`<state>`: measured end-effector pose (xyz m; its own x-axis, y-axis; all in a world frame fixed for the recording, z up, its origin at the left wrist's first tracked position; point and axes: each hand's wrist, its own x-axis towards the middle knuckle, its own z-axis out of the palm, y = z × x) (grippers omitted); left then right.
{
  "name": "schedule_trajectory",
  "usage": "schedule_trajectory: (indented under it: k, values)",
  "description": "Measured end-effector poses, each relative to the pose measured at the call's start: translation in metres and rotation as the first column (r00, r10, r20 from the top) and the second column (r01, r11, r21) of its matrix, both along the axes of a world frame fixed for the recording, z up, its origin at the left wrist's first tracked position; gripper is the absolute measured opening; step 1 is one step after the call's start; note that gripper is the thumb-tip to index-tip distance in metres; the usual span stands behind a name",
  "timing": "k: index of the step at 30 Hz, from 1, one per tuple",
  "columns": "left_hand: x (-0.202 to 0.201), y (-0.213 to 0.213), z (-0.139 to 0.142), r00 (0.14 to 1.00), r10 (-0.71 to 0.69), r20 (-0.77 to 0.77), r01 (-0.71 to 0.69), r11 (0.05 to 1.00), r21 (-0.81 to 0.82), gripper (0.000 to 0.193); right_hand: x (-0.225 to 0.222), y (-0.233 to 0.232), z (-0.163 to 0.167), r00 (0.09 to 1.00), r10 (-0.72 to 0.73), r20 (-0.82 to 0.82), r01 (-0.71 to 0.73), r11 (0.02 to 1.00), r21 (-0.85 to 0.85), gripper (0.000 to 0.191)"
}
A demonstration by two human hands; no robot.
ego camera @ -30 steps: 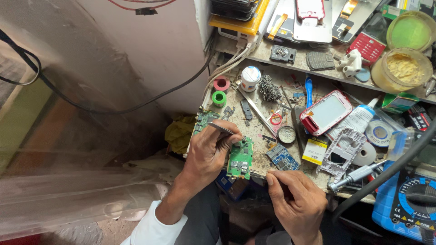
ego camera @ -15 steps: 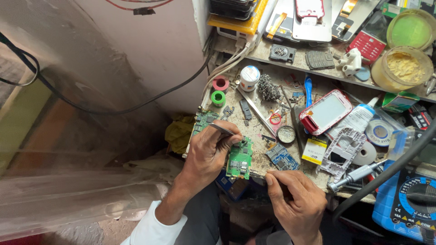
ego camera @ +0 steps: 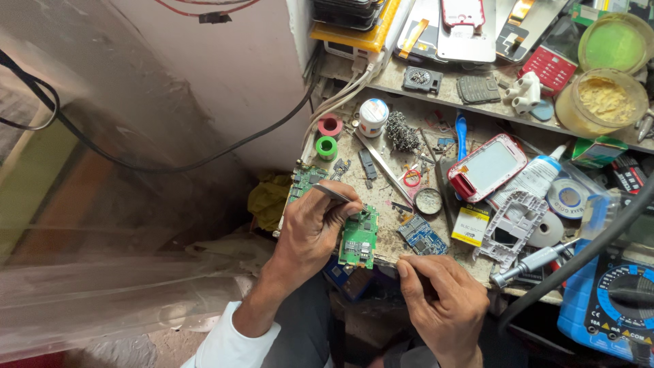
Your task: The person uses a hot air rework station and tweezers to heat and remove components from a small green circuit board. They also use a multimeter to test continuity on the board.
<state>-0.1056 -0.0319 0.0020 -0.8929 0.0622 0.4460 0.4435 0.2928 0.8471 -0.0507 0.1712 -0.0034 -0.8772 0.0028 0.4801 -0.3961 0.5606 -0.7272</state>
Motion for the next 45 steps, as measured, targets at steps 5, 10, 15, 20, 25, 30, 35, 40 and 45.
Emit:
schedule_trajectory:
  k: [5, 10, 15, 20, 25, 30, 35, 40, 45]
  values:
    - [0.001, 0.003, -0.003, 0.999, 0.013, 0.043, -0.015, 0.999, 0.044, 0.012, 0.005, 0.008, -0.012, 0.999, 0.011, 0.034, -0.008, 0.998, -0.066, 0.006]
    - [0.002, 0.001, -0.002, 0.996, 0.006, 0.087, -0.017, 0.991, 0.134, 0.010, 0.032, 0.039, -0.027, 0.990, 0.025, 0.139, 0.025, 0.938, -0.345, 0.008]
    - [0.003, 0.000, -0.004, 0.996, 0.007, 0.089, -0.017, 0.993, 0.113, 0.011, 0.045, 0.140, -0.027, 0.968, -0.060, 0.243, 0.161, 0.894, -0.419, 0.013]
    - [0.007, 0.001, -0.005, 0.985, 0.013, 0.173, -0.044, 0.984, 0.174, 0.008, 0.021, 0.221, 0.022, 0.925, -0.291, 0.243, 0.358, 0.883, -0.303, 0.018]
    - [0.008, 0.004, -0.002, 0.976, 0.021, 0.215, -0.078, 0.963, 0.260, 0.010, 0.016, 0.251, 0.102, 0.880, -0.470, -0.068, 0.474, 0.877, 0.076, 0.021]
    - [0.011, 0.002, 0.001, 0.982, 0.069, 0.178, -0.089, 0.991, 0.105, 0.014, 0.009, 0.243, 0.124, 0.869, -0.453, -0.200, 0.495, 0.784, 0.374, 0.012]
    - [0.013, 0.002, 0.004, 0.986, 0.044, 0.161, -0.069, 0.985, 0.157, 0.014, 0.013, 0.233, 0.124, 0.919, -0.384, -0.095, 0.380, 0.791, 0.480, 0.021]
    - [0.013, 0.001, 0.000, 0.988, 0.017, 0.150, -0.041, 0.986, 0.162, 0.013, 0.051, 0.207, 0.106, 0.921, -0.372, 0.117, 0.276, 0.834, 0.477, 0.027]
    - [0.013, 0.002, -0.002, 0.990, 0.020, 0.143, -0.043, 0.986, 0.159, 0.012, 0.075, 0.191, 0.102, 0.884, -0.454, 0.111, 0.381, 0.837, 0.392, 0.030]
